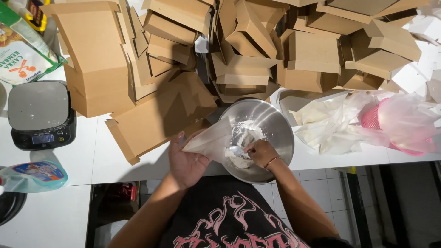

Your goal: Scooping white powder from a bowl into small plastic bags using a spoon at a packaging station.

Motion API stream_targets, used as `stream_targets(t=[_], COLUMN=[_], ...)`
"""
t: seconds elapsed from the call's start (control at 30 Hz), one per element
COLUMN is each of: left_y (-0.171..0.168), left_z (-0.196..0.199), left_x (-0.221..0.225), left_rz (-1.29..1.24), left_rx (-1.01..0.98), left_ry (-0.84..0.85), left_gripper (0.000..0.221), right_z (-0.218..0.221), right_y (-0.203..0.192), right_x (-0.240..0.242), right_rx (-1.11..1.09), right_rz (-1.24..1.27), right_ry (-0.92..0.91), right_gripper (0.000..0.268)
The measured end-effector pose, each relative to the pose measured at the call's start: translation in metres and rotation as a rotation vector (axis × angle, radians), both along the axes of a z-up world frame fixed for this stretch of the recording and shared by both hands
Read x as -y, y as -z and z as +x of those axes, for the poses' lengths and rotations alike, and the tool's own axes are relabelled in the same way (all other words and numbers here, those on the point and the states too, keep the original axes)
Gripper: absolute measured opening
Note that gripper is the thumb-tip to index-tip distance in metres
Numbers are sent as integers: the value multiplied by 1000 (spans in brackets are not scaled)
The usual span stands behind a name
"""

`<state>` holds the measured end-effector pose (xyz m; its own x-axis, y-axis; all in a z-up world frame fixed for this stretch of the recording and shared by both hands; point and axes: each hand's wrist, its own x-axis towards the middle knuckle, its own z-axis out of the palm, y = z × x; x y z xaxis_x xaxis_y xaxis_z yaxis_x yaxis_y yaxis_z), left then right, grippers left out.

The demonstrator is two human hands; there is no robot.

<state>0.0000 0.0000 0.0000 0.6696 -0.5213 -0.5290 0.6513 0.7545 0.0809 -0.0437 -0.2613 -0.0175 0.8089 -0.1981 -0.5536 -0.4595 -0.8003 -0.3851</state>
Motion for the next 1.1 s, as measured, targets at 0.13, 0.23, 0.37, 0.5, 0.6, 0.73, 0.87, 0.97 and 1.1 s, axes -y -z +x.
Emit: stream_targets(t=[0.13, 0.23, 0.37, 0.5, 0.6, 0.73, 0.87, 0.97, 1.1], left_y=[-13, -12, -28, -32, -40, -51, -53, -53, -65], left_z=[1, 0, -5, -6, -14, -18, -19, -18, -19], left_x=[11, 21, 41, 66, 90, 107, 120, 126, 132], left_rz=[20, 39, 118, 139, 243, 190, 185, 218, 230], left_rx=[59, 116, 92, 71, 4, 175, 68, 52, 82], left_ry=[31, 52, 61, 75, 37, 48, -20, -25, -81], left_gripper=[51, 45, 43, 45, 29, 35, 33, 34, 41], right_z=[-10, -18, -41, -63, -73, -65, -59, -61, -65], right_y=[-19, -76, -146, -198, -212, -193, -189, -199, -209], right_x=[18, 21, 36, 41, 40, 46, 57, 63, 70], right_rx=[30, 73, 326, 560, 757, 769, 773, 764, 641], right_rz=[103, 194, 119, 38, -5, -217, -568, -573, -326], right_ry=[21, 148, 180, 88, -217, -292, -348, -348, -300], right_gripper=[24, 27, 24, 26, 26, 25, 28, 30, 32])
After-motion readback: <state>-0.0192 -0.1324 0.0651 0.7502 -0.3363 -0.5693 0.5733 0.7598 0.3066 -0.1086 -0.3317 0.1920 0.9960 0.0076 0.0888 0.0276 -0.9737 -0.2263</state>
